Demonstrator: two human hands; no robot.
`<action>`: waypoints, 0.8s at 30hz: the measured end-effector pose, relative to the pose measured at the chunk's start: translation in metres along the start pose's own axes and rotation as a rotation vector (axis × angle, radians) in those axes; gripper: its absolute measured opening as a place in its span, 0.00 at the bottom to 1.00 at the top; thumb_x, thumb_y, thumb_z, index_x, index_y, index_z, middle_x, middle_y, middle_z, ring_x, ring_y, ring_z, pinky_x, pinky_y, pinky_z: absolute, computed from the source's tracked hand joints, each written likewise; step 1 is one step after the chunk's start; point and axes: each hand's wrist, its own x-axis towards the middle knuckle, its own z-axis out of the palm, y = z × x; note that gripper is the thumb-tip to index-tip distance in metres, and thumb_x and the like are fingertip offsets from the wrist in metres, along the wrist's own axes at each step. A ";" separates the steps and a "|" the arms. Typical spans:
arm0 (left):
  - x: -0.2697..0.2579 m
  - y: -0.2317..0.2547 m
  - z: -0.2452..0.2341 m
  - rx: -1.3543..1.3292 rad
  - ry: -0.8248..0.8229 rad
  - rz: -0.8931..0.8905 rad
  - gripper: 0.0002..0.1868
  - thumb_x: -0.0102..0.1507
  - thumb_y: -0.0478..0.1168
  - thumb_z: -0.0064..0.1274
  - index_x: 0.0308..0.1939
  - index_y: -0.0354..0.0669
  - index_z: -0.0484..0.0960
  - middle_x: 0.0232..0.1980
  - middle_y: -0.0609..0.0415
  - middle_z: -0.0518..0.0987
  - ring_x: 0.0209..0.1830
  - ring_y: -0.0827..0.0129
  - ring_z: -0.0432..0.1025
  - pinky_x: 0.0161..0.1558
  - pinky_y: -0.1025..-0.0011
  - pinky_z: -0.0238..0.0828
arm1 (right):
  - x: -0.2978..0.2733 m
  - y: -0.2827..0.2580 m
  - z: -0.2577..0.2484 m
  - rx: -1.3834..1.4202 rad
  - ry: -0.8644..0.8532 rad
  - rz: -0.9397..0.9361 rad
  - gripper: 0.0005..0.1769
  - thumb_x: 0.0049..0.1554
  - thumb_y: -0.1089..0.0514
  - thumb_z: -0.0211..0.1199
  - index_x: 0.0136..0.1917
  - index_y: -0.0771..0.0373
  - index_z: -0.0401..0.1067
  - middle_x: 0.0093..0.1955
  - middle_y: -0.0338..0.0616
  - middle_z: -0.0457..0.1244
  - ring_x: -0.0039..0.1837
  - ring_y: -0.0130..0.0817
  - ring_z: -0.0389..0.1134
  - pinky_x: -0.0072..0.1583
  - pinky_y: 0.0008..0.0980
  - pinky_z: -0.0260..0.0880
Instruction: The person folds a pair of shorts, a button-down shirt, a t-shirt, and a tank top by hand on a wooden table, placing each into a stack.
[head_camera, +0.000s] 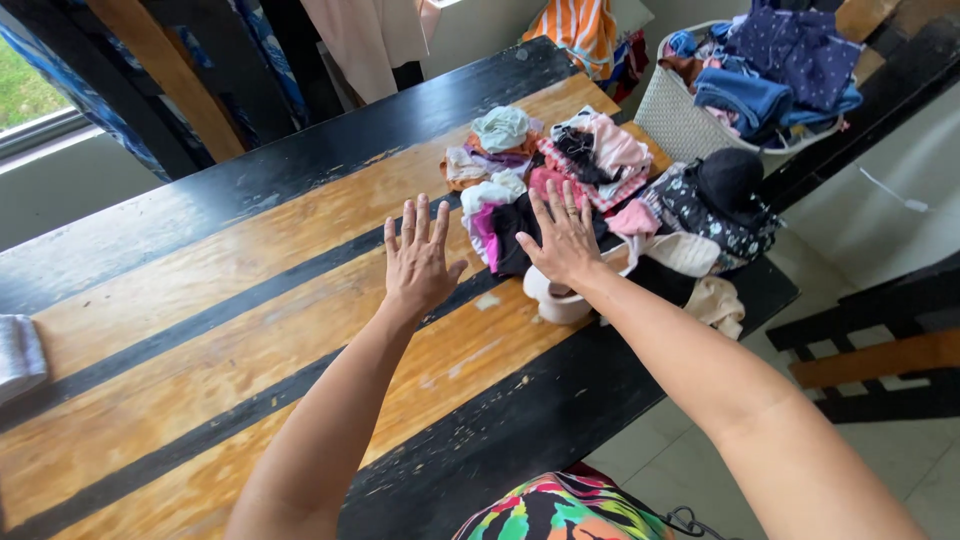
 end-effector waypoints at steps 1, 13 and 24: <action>0.008 0.009 0.000 0.002 0.001 -0.009 0.53 0.58 0.58 0.60 0.80 0.51 0.48 0.83 0.41 0.43 0.84 0.50 0.34 0.76 0.46 0.26 | 0.006 0.013 -0.001 0.003 -0.002 -0.008 0.46 0.62 0.34 0.52 0.83 0.58 0.45 0.85 0.61 0.39 0.84 0.61 0.36 0.79 0.62 0.30; 0.102 0.118 0.032 -0.015 0.039 -0.047 0.53 0.57 0.57 0.61 0.80 0.52 0.49 0.83 0.43 0.45 0.83 0.50 0.37 0.77 0.46 0.27 | 0.042 0.180 -0.026 -0.015 0.070 -0.046 0.47 0.60 0.35 0.55 0.83 0.59 0.48 0.84 0.64 0.41 0.84 0.63 0.35 0.78 0.64 0.29; 0.177 0.187 0.064 -0.039 0.055 0.018 0.53 0.57 0.53 0.60 0.81 0.51 0.49 0.84 0.44 0.43 0.84 0.52 0.36 0.77 0.47 0.28 | 0.062 0.306 -0.043 -0.028 0.038 0.086 0.46 0.61 0.35 0.53 0.82 0.63 0.49 0.84 0.63 0.40 0.85 0.62 0.35 0.79 0.61 0.29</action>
